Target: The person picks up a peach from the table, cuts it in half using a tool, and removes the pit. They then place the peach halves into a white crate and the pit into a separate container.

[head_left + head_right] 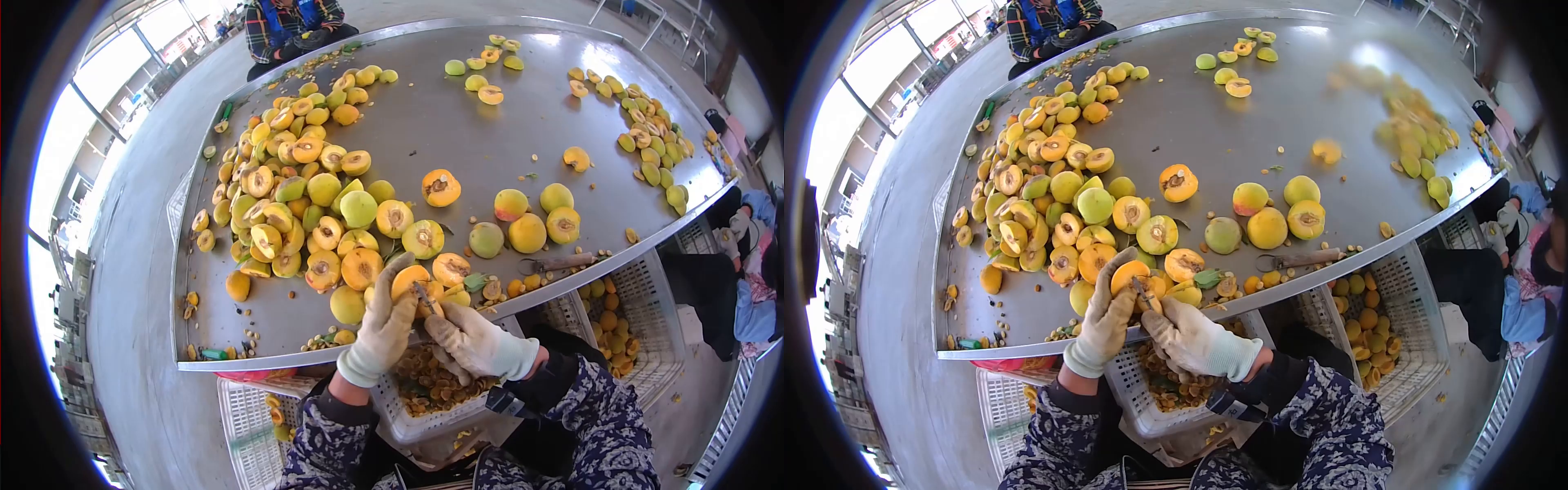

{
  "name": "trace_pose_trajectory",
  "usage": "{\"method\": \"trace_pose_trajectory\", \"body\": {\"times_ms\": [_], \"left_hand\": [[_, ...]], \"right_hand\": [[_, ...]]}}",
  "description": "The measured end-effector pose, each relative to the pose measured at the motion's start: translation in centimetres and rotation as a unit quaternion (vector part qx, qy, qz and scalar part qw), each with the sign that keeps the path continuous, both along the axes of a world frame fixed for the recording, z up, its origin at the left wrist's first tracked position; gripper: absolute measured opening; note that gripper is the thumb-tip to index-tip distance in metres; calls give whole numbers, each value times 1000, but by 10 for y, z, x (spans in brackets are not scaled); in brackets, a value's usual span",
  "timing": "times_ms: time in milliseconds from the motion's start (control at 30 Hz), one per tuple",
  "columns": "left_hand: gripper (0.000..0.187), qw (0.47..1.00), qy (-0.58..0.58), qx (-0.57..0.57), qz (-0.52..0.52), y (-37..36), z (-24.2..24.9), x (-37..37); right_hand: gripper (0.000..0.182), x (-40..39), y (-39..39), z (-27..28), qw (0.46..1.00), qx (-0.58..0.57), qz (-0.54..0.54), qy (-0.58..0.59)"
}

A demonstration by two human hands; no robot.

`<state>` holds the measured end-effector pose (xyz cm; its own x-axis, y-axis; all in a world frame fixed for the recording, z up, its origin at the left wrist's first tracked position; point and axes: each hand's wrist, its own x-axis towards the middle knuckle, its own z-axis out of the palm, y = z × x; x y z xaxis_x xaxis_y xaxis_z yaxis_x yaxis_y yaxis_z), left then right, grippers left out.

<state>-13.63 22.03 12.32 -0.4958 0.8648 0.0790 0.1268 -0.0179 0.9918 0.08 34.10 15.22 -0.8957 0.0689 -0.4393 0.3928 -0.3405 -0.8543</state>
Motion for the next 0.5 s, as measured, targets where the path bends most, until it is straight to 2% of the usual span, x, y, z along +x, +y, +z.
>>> {"method": "trace_pose_trajectory", "body": {"times_ms": [33,100,133,167,233,300,333,367,400,433,500], "left_hand": [[47,997,-76,13,-19,2,0,-6],[46,991,-132,11,-35,1,11,-10],[46,990,-133,9,-35,2,10,-10],[47,994,-100,15,-49,3,9,-11],[48,996,-68,15,-62,2,11,-9],[49,1000,-3,-21,-8,6,21,-4],[49,1000,0,-18,-7,8,21,-3],[47,999,-31,-6,3,7,20,0],[45,998,-65,1,14,5,18,3],[45,998,-66,-6,14,3,17,4],[53,975,-197,96,-41,5,18,5]], "right_hand": [[47,2,3,-1,1000,0,-5,-1],[51,2,12,-3,978,-201,47,27],[54,2,17,-7,950,-305,68,-4],[54,3,17,-6,950,-305,69,-4],[54,6,14,0,963,-267,37,11],[54,6,15,-3,969,-238,55,20],[53,5,8,-6,994,-81,23,67],[53,2,5,-6,991,76,-10,112],[52,8,4,0,998,-9,7,68],[52,9,3,-1,998,-16,7,67],[51,15,7,2,961,-268,46,55]]}}
